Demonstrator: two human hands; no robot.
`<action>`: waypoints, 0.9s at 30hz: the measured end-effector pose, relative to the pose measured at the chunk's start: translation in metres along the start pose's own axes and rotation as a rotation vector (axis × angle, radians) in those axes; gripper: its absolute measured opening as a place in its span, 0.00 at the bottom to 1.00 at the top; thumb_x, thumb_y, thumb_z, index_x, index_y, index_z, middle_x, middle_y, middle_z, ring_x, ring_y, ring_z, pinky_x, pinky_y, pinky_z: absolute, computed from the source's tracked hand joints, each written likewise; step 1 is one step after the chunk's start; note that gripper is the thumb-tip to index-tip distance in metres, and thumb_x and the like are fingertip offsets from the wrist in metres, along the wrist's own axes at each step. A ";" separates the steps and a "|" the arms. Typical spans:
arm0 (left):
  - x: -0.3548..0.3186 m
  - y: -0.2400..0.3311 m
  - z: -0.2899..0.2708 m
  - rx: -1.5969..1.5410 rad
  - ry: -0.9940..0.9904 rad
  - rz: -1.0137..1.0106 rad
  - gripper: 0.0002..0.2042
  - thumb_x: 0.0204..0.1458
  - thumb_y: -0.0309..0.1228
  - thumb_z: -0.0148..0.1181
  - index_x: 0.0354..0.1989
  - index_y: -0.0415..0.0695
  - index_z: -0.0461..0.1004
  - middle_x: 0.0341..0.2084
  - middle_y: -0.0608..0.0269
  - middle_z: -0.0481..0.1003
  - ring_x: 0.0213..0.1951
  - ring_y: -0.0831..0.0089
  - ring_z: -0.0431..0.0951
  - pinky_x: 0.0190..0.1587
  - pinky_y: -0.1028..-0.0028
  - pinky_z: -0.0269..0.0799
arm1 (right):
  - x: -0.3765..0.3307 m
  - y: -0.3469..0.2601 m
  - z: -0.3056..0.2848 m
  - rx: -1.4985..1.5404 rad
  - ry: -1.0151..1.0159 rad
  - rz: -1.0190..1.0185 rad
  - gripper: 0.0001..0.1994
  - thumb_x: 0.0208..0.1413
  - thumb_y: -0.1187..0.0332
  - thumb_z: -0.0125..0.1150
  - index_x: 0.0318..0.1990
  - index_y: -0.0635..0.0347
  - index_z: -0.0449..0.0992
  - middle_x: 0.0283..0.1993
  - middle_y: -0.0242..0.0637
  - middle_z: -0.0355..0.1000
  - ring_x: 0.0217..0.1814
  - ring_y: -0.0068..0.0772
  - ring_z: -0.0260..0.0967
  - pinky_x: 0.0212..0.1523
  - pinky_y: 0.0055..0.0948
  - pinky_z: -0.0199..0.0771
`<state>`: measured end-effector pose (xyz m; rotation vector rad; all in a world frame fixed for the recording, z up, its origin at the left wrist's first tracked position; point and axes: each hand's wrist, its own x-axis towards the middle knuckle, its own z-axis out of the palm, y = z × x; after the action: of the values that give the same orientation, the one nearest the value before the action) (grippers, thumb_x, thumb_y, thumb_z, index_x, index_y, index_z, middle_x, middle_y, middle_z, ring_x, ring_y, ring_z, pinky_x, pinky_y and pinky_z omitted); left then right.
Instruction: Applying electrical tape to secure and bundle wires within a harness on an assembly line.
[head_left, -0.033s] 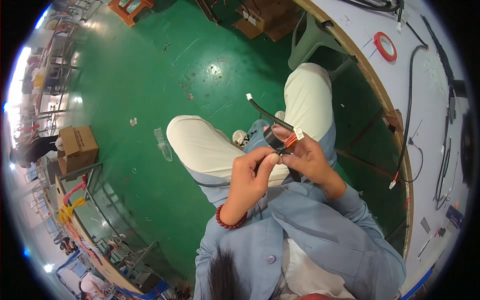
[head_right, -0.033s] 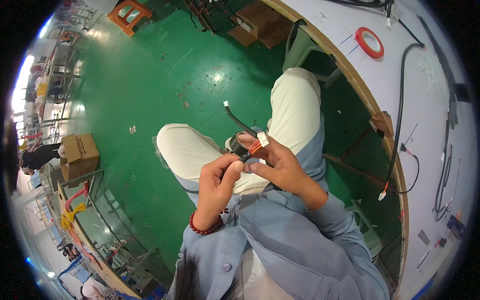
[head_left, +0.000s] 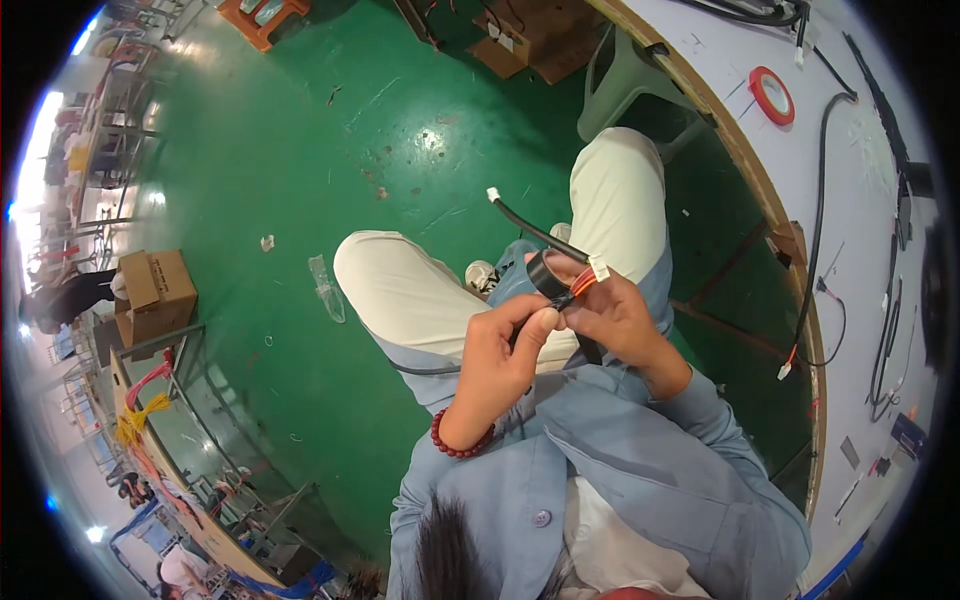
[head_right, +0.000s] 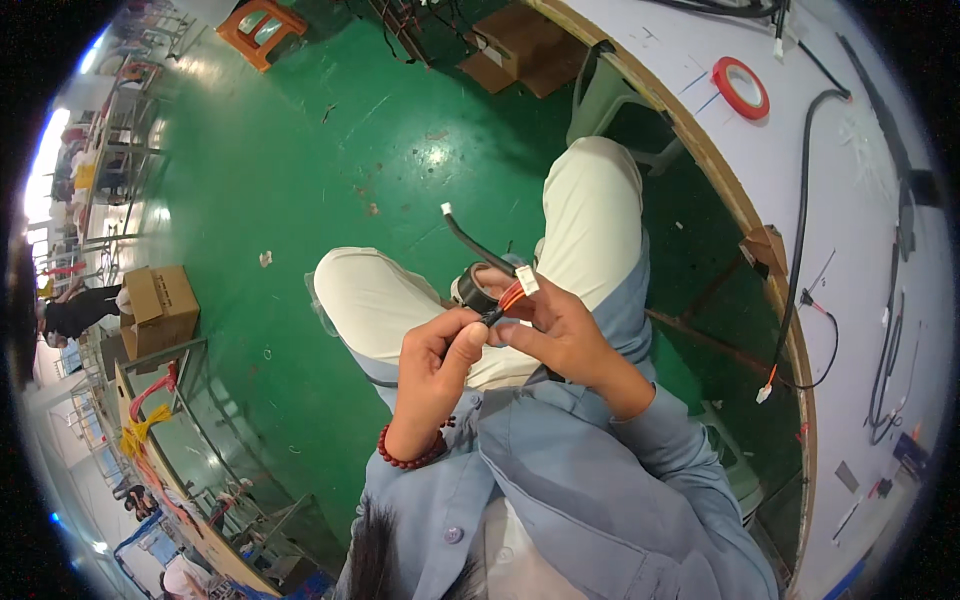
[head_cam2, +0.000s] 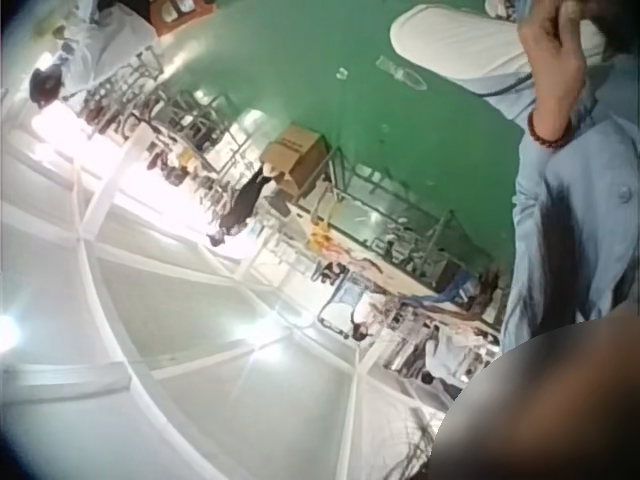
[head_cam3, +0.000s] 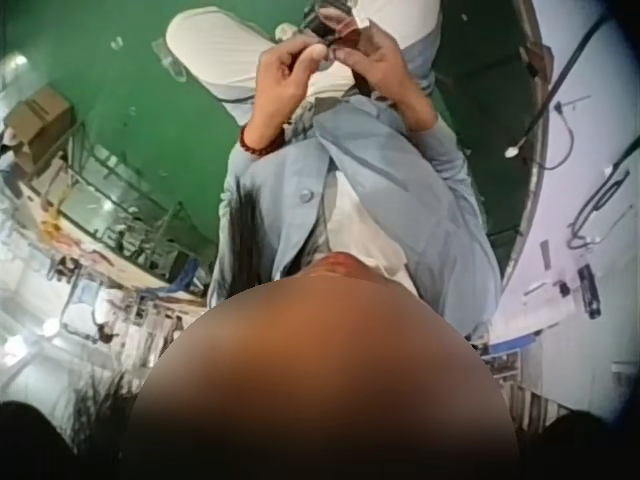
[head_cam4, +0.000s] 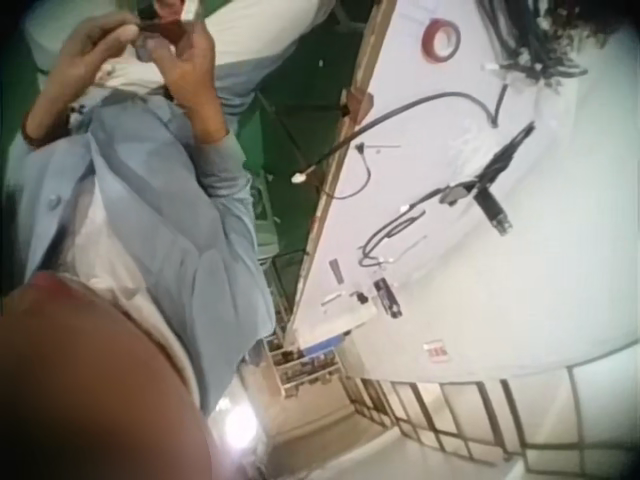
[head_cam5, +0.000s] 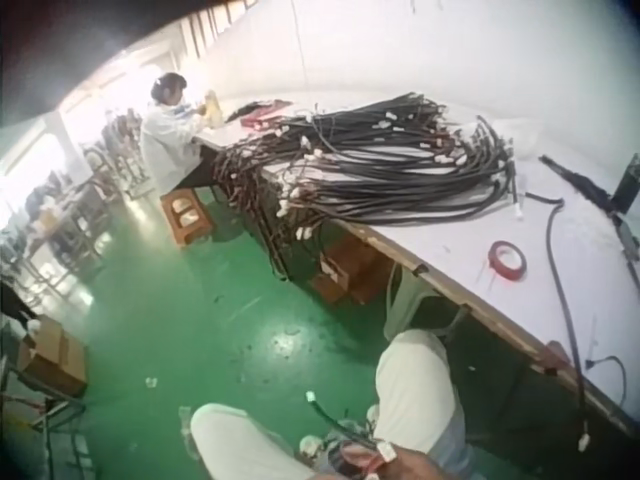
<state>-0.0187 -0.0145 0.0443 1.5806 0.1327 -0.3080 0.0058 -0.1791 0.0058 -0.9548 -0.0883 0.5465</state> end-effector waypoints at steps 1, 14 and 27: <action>0.000 0.002 -0.003 -0.021 -0.025 -0.009 0.11 0.56 0.31 0.53 0.28 0.35 0.72 0.20 0.72 0.67 0.22 0.86 0.59 0.23 0.83 0.51 | 0.003 0.000 -0.002 -0.001 -0.004 0.000 0.21 0.50 0.81 0.54 0.54 0.66 0.64 0.61 0.46 0.58 0.57 0.36 0.62 0.58 0.36 0.61; 0.011 -0.022 0.007 0.864 0.365 0.614 0.09 0.41 0.22 0.60 0.33 0.42 0.74 0.15 0.64 0.68 0.13 0.66 0.64 0.16 0.71 0.57 | -0.020 -0.043 0.012 -0.558 0.034 0.084 0.11 0.59 0.66 0.51 0.42 0.67 0.72 0.43 0.37 0.65 0.41 0.23 0.63 0.42 0.20 0.64; 0.001 -0.007 -0.012 -0.055 0.047 -0.029 0.12 0.56 0.33 0.53 0.29 0.34 0.74 0.19 0.73 0.67 0.23 0.87 0.59 0.24 0.83 0.52 | -0.036 -0.002 -0.009 -0.315 -0.062 0.177 0.20 0.53 0.77 0.53 0.54 0.68 0.60 0.48 0.41 0.67 0.48 0.31 0.67 0.51 0.31 0.66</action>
<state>-0.0183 -0.0022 0.0377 1.5329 0.1993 -0.2880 -0.0213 -0.2039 0.0080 -1.2603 -0.1497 0.7403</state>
